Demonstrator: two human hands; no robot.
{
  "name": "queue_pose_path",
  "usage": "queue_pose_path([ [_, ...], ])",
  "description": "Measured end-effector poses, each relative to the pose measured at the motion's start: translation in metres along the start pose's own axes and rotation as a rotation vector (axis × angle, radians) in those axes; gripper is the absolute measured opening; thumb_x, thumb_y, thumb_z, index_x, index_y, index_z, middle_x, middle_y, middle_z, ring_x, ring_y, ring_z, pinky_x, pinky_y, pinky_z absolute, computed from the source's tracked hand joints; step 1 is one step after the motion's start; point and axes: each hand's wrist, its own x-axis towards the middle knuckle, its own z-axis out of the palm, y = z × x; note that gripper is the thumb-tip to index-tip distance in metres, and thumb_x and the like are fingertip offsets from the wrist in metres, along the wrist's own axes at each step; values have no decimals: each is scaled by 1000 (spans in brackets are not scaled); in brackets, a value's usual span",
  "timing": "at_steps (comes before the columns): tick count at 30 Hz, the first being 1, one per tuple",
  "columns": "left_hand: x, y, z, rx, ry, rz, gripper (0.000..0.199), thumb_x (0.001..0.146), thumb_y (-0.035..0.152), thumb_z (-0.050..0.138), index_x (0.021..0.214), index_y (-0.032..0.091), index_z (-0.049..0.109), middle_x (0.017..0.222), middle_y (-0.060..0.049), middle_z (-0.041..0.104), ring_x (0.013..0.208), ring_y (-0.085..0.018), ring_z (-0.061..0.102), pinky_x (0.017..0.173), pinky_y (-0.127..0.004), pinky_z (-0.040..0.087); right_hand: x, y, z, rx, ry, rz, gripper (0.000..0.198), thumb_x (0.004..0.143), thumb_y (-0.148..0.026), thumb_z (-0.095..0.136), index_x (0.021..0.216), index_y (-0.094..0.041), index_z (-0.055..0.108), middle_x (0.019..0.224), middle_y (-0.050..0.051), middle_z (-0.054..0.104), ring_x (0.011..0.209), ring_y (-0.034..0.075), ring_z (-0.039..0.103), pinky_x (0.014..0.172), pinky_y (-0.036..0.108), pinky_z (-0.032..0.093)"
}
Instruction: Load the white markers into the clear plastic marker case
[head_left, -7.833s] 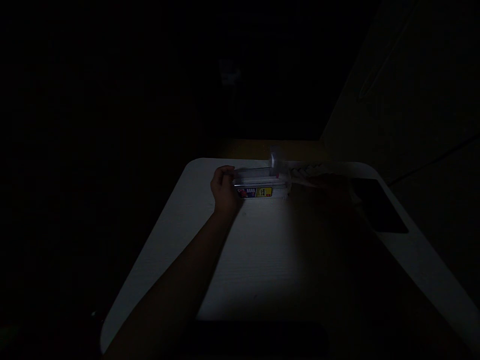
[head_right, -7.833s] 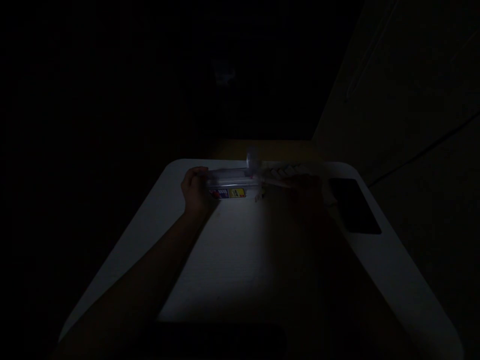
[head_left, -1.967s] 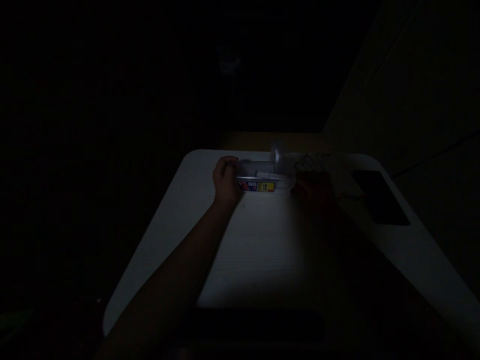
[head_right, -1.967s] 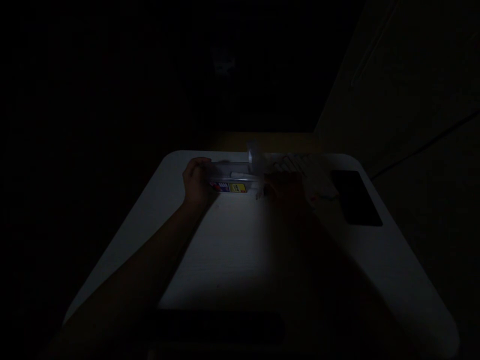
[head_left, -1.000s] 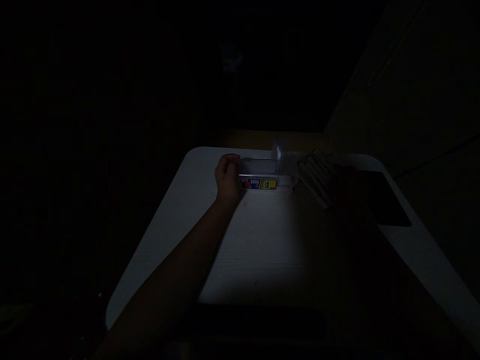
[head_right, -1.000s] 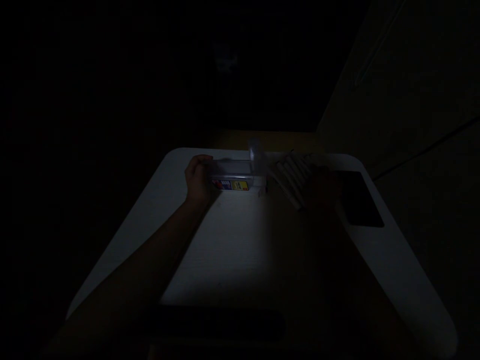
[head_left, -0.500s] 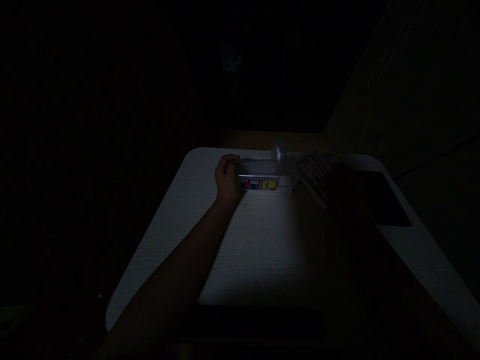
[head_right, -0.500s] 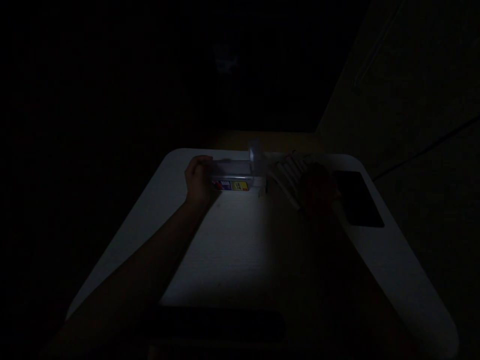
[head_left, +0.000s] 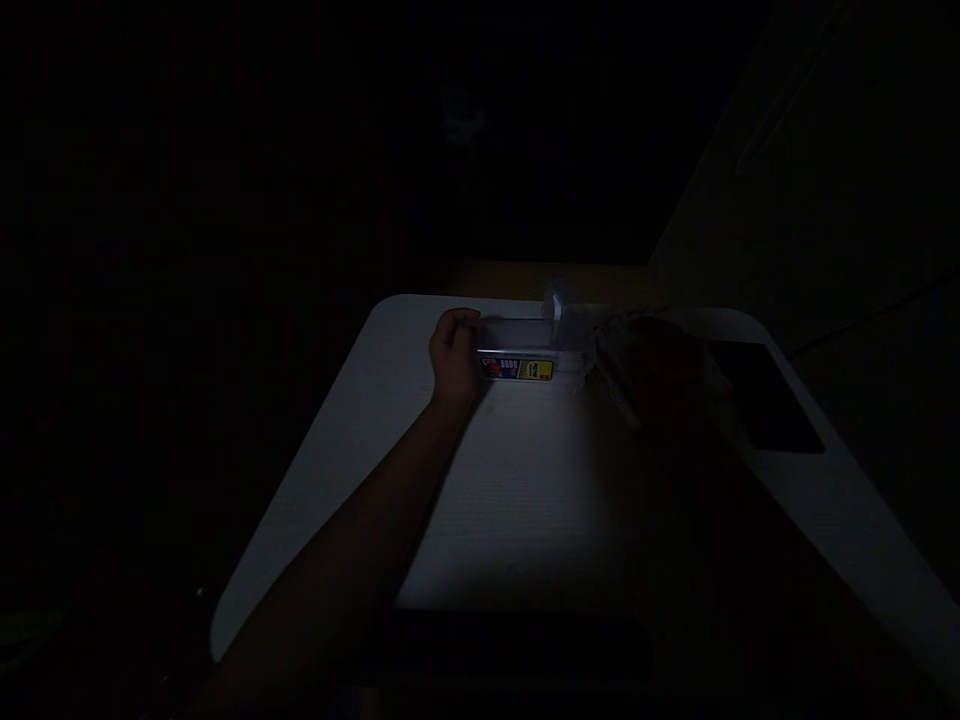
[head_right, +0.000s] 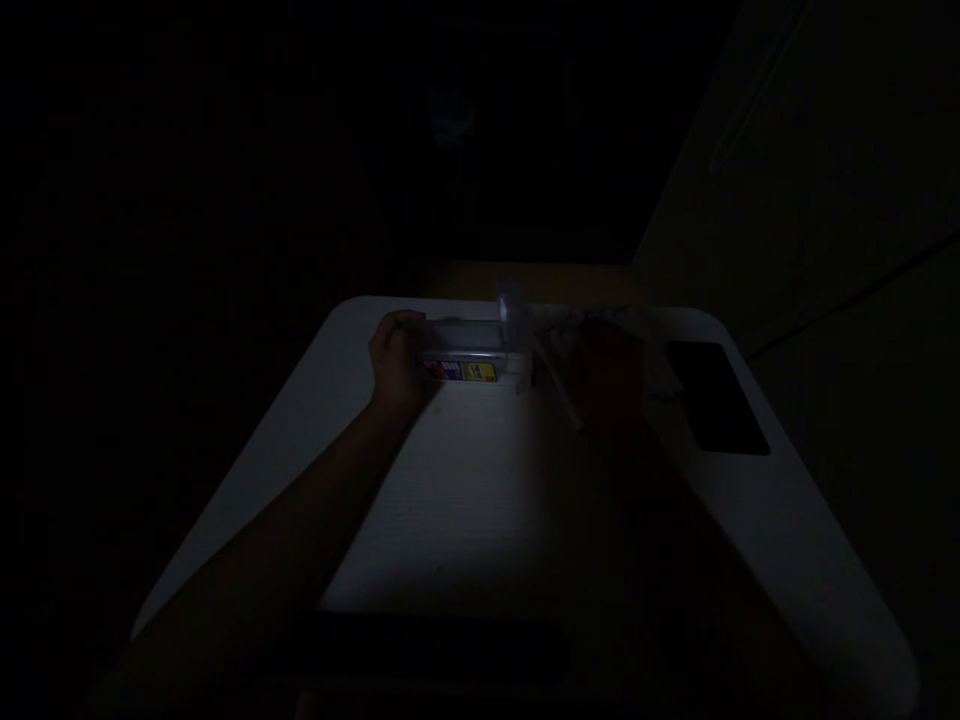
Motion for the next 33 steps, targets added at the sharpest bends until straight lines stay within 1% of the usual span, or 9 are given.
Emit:
queue_pose_path([
  [2, -1, 1, 0, 16, 10, 2, 19, 62, 24, 47, 75, 19, 60, 68, 0, 55, 62, -12, 48, 53, -22, 36, 2, -15, -5, 16, -104, -15, 43, 91, -34, 33, 124, -16, 54, 133, 9, 49, 124, 24, 43, 102, 42, 32],
  [4, -1, 2, 0, 16, 5, 4, 18, 62, 25, 48, 74, 19, 60, 67, 0, 54, 61, -12, 46, 53, -22, 35, 2, -22, -7, 3, -236, 0, 45, 91, -34, 32, 128, -17, 51, 135, 9, 47, 125, 24, 42, 104, 44, 30],
  [7, -1, 2, 0, 8, -4, 0, 18, 63, 25, 48, 75, 19, 60, 67, 1, 53, 60, -11, 46, 53, -22, 35, 2, -19, -6, -31, -416, 59, 45, 91, -31, 32, 130, -16, 49, 137, 11, 45, 124, 26, 43, 104, 47, 29],
  [9, -1, 1, 0, 13, -1, 2, 18, 63, 24, 48, 75, 19, 61, 67, 0, 53, 61, -11, 46, 54, -22, 35, 2, -15, -5, -32, -465, 71, 45, 91, -27, 30, 130, -15, 49, 138, 11, 44, 125, 26, 43, 103, 47, 29],
  [16, 0, 0, 0, 13, -2, -10, 17, 63, 23, 48, 75, 20, 60, 68, 0, 54, 60, -11, 46, 51, -22, 34, 4, -15, -8, -92, -450, 127, 44, 93, -30, 25, 123, -17, 54, 123, 13, 56, 107, 25, 55, 89, 41, 39],
  [23, -1, 0, -1, 7, -12, -10, 18, 64, 23, 47, 77, 19, 60, 68, 0, 54, 61, -12, 47, 54, -22, 36, 5, -14, -8, -65, -402, 127, 41, 92, -30, 28, 113, -14, 60, 110, 14, 62, 96, 22, 58, 81, 36, 40],
  [28, -1, 1, 0, 23, -11, 3, 17, 65, 22, 47, 76, 20, 60, 69, 0, 54, 62, -12, 47, 54, -23, 36, 7, -24, -15, 131, -218, -18, 39, 90, -31, 33, 111, -14, 62, 112, 11, 62, 96, 20, 58, 87, 34, 40],
  [31, 0, 3, 1, 26, -16, 2, 17, 65, 22, 46, 76, 20, 60, 68, 0, 54, 61, -12, 47, 53, -23, 36, 5, -35, -20, 281, -223, -147, 36, 89, -25, 35, 110, -14, 62, 115, 10, 61, 103, 18, 57, 90, 30, 42],
  [33, 0, 3, 2, 26, -11, -2, 17, 65, 21, 46, 76, 20, 60, 69, 0, 55, 62, -12, 48, 54, -23, 36, 4, -41, -23, 336, -251, -162, 35, 89, -22, 36, 112, -16, 62, 119, 9, 59, 108, 16, 55, 92, 28, 42],
])
